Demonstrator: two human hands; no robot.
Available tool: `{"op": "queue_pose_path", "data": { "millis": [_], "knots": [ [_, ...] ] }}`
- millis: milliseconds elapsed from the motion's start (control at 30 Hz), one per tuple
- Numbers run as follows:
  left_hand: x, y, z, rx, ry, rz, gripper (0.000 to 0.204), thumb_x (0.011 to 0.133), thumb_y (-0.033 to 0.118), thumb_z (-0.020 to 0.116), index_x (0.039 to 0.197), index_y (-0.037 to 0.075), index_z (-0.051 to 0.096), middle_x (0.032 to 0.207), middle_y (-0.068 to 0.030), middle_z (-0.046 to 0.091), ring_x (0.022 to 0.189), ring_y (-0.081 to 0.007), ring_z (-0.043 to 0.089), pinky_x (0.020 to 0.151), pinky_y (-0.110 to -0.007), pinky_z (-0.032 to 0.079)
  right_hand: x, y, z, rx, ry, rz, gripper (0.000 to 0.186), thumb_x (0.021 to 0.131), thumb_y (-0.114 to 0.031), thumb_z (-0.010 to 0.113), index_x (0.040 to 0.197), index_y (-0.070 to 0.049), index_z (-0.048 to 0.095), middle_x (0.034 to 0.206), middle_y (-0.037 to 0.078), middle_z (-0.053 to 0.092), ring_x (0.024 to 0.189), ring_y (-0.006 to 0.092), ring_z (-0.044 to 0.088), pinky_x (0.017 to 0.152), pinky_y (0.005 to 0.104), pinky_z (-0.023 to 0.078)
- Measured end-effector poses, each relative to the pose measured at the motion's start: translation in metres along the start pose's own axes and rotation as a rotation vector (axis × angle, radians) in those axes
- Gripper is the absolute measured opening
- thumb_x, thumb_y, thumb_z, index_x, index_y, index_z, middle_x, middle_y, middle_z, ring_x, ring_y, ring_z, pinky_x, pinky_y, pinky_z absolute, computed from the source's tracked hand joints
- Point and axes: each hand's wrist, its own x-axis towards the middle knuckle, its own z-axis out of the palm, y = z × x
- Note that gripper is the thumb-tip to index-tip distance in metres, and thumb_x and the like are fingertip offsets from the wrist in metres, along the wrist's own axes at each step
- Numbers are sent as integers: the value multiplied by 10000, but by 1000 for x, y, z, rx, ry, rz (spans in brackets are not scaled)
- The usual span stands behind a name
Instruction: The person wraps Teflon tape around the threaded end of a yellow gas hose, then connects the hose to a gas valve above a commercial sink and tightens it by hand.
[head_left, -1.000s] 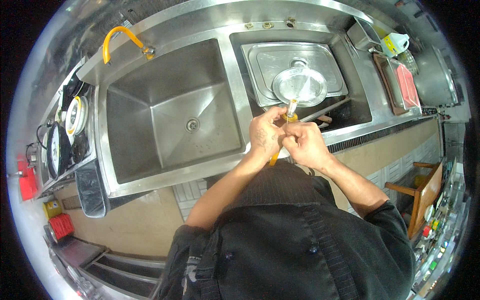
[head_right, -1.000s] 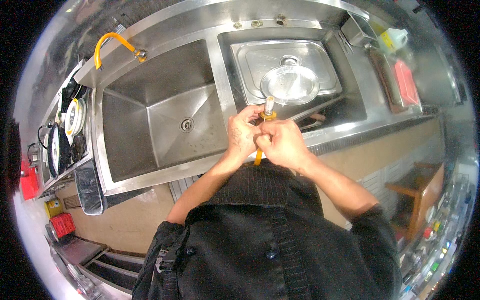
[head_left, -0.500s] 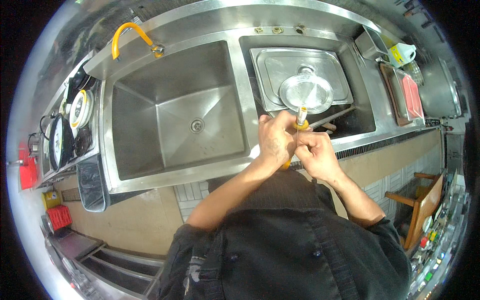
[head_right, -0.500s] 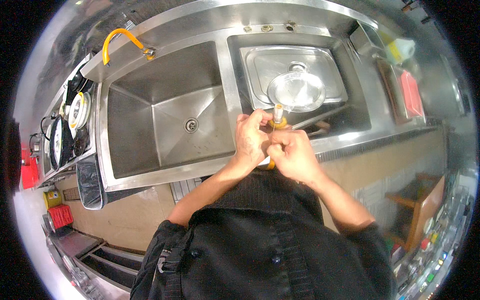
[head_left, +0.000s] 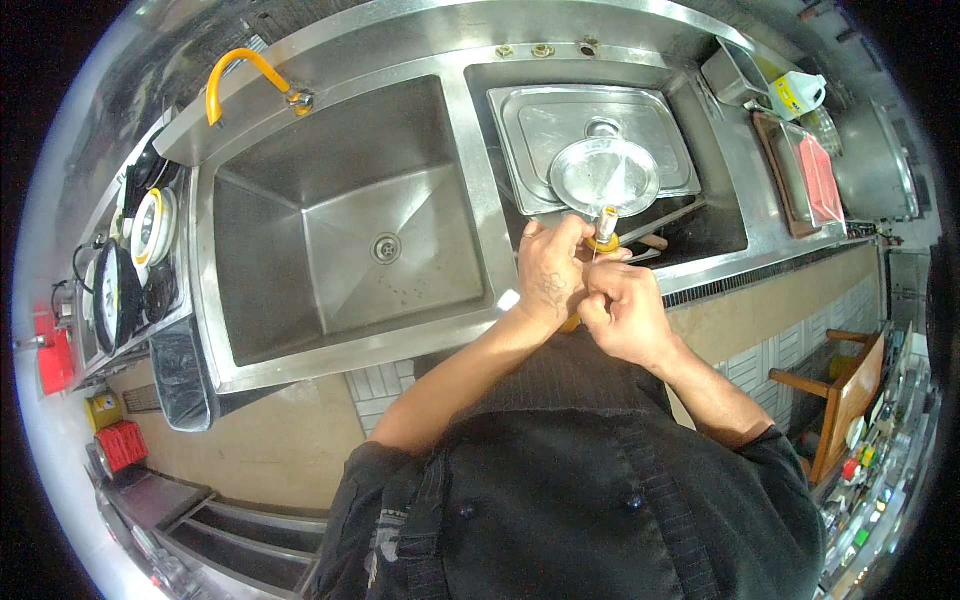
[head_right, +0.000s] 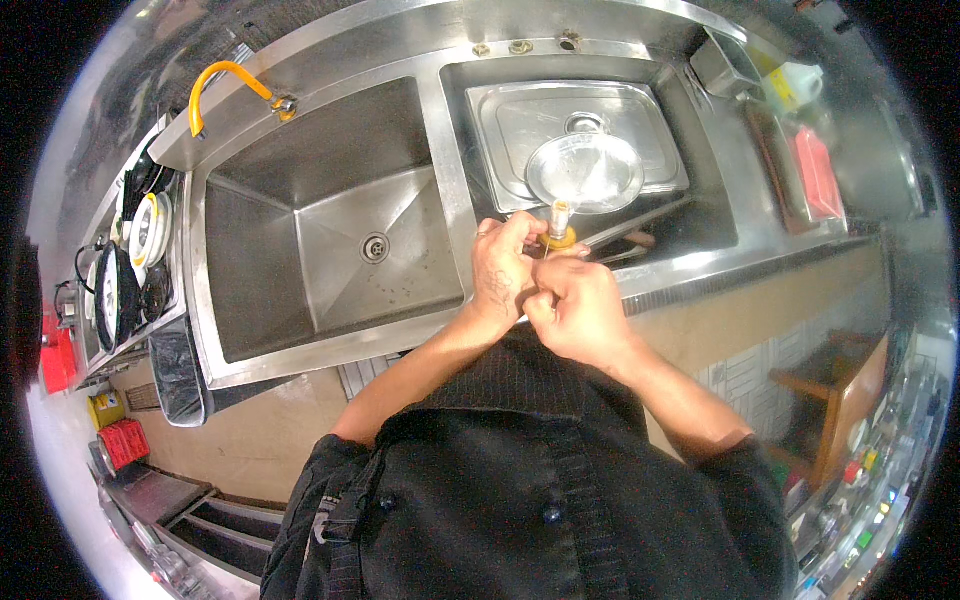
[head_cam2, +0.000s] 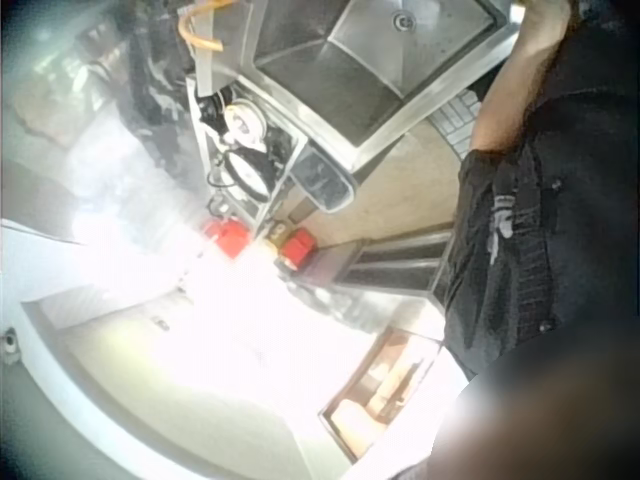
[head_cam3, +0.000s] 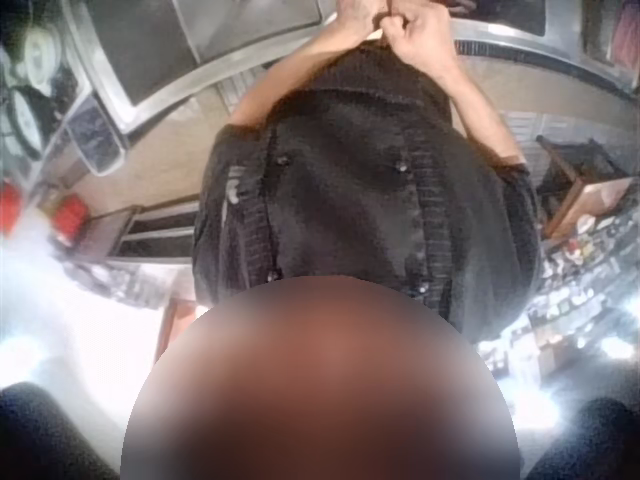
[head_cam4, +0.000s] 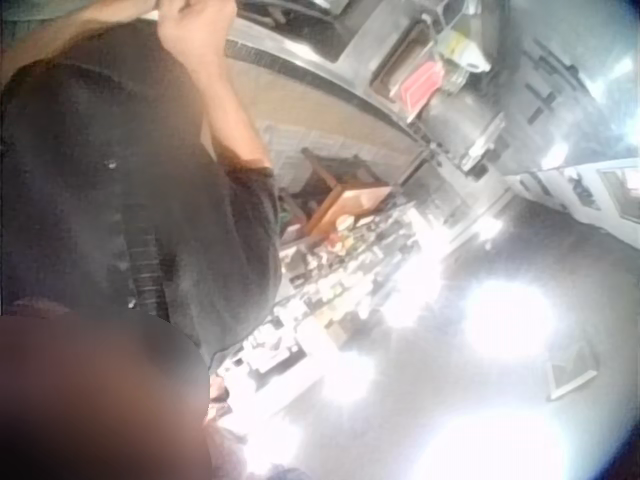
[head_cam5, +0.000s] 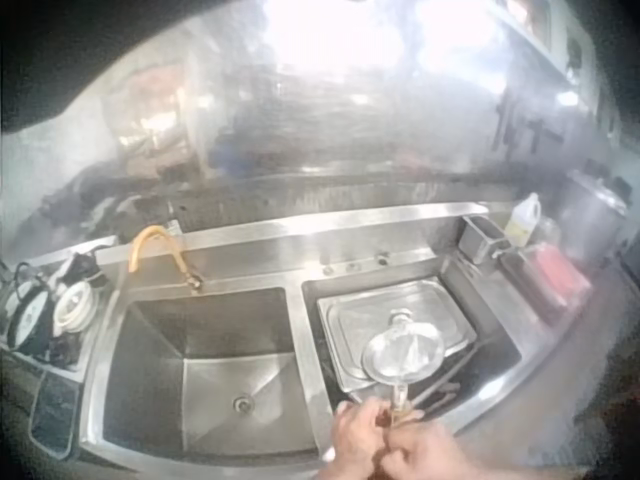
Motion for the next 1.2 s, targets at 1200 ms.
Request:
{"op": "queue_pose_path", "data": {
  "millis": [1200],
  "knots": [
    [1, 4, -32, -504, -152, -87, 139, 948, -47, 787, 1073, 2, 750, 1183, -111, 740, 1013, -141, 722, 837, -267, 583, 14, 57, -49, 394, -13, 410, 107, 1029, -80, 779, 1093, 6, 786, 1001, 2, 761, 897, 80, 678, 829, 256, 550]
  ]
}}
